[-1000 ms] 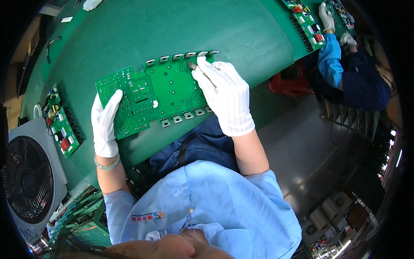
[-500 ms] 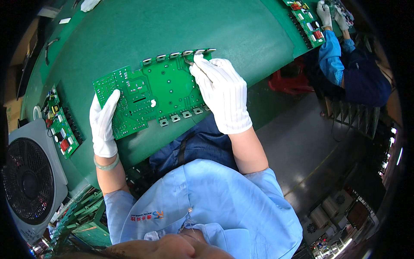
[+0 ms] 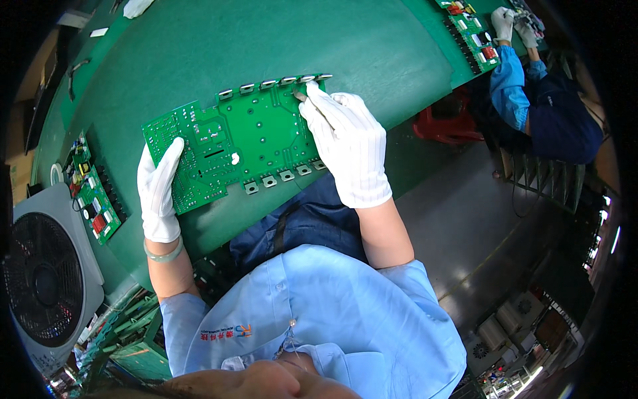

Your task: The person cleans multiple green circuit boards at a workbench using a small metal scraper. They hold each board with gloved hands, flip it to access both sides, and scrape the surface to remove residue. The person handles the boards one at a time, placing them on a green tray after cleaning.

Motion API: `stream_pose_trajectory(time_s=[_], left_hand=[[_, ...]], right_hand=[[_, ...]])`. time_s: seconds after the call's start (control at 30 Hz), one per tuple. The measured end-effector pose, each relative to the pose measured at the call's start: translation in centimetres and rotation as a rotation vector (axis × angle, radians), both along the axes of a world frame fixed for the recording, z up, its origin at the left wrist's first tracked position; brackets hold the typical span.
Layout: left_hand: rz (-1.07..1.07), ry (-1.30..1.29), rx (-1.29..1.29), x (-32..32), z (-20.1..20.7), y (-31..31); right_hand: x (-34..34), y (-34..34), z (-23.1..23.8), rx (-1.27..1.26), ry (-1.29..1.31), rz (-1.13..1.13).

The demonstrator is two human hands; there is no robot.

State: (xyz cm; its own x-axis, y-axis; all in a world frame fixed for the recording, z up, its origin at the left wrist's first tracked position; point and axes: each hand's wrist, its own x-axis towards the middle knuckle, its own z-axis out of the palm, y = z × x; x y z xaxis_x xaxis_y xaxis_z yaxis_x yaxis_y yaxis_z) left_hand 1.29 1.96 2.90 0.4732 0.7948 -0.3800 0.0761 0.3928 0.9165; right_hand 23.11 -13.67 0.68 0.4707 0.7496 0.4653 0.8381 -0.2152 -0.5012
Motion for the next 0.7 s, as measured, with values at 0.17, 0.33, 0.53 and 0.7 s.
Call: stream_pose_trajectory(time_s=[0.17,0.33,0.53,0.7], left_hand=[[-0.002,-0.006,0.001,-0.11,-0.1,0.04],[0.003,-0.019,-0.009,-0.02,0.06,-0.1],[0.006,0.001,-0.009,-0.1,0.03,-0.05],[0.006,0.001,-0.014,-0.07,-0.05,0.0]], right_hand=[[0.54,0.14,-0.91,0.031,-0.096,-0.007],[0.09,0.11,-0.25,-0.015,-0.003,-0.018],[0.12,0.14,-0.27,-0.019,-0.01,-0.031],[0.4,0.19,-0.65,0.004,-0.041,-0.027]])
